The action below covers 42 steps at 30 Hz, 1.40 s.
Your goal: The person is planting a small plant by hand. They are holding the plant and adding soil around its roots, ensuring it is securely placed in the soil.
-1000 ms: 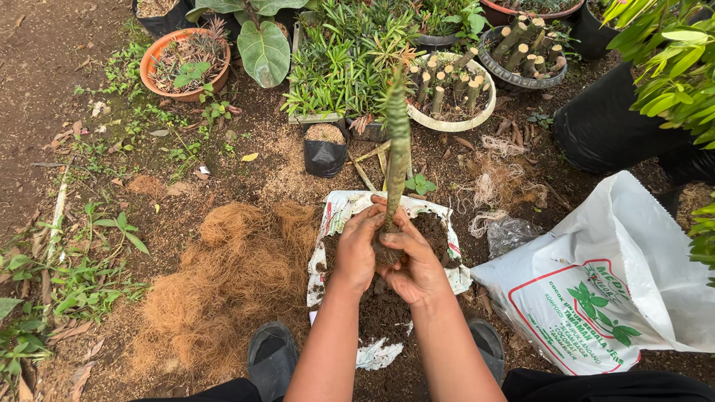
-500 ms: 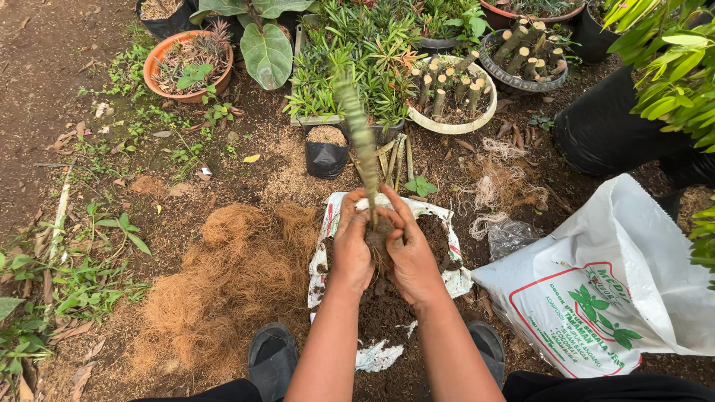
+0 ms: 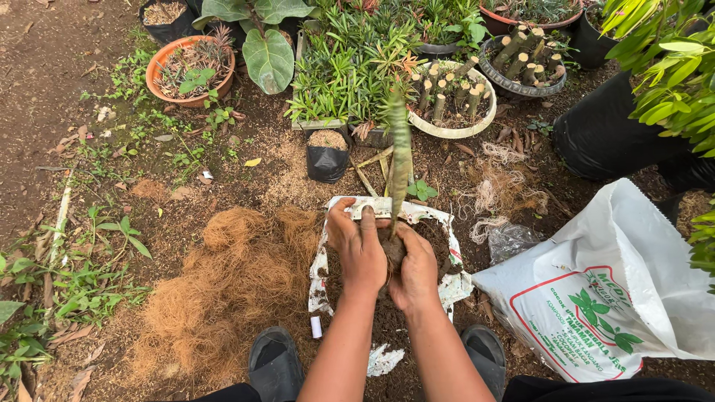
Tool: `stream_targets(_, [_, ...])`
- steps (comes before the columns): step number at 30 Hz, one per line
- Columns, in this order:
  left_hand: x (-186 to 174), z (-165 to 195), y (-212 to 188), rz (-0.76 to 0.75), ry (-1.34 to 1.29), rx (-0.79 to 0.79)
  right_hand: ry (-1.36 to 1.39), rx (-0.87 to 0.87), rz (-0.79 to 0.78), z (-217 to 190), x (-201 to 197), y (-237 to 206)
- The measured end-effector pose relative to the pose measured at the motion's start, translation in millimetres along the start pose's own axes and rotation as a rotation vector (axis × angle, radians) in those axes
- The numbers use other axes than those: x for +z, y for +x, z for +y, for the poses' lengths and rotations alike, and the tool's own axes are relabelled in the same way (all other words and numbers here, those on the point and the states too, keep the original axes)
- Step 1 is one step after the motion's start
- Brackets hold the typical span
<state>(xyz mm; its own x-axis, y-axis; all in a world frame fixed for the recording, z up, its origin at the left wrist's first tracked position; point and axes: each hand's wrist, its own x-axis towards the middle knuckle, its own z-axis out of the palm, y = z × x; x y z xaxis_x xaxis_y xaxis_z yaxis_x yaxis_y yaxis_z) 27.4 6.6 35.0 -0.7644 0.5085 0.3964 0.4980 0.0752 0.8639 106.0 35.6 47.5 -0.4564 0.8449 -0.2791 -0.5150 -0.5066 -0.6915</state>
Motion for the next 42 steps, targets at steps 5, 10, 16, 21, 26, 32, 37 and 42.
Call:
stream_targets(5, [3.0, 7.5, 2.5, -0.283, -0.604, -0.532, 0.039, -0.004, 0.047, 14.0, -19.6, 8.2])
stream_targets(10, [6.9, 6.1, -7.0, -0.344, -0.476, -0.561, 0.085, -0.099, 0.045, 19.8, -33.3, 14.1])
stream_targets(16, [12.2, 8.3, -7.4, -0.321, -0.536, -0.555, 0.135, -0.175, 0.091, 7.9, -9.9, 5.4])
stream_targets(21, [4.2, 10.1, -3.9, -0.320, -0.547, -0.479, 0.081, -0.096, -0.083, -2.8, 7.3, -7.8])
stream_targets(26, [3.5, 9.8, -3.7, -0.232, -0.533, -0.343, 0.221, 0.063, -0.022, -6.5, 0.0, 1.8])
stream_targets(32, [8.2, 11.7, -18.6, -0.160, -0.733, -0.239, 0.216, 0.014, 0.036, 7.7, -14.2, 12.9])
stream_targets(37, [7.3, 15.1, -11.5, -0.203, -0.702, -0.351, 0.198, -0.011, 0.048, 9.5, -15.3, 13.3])
stream_targets(42, [6.1, 15.6, -5.3, -0.315, -0.424, -0.680, 0.323, 0.075, -0.031, 3.0, -10.6, 3.8])
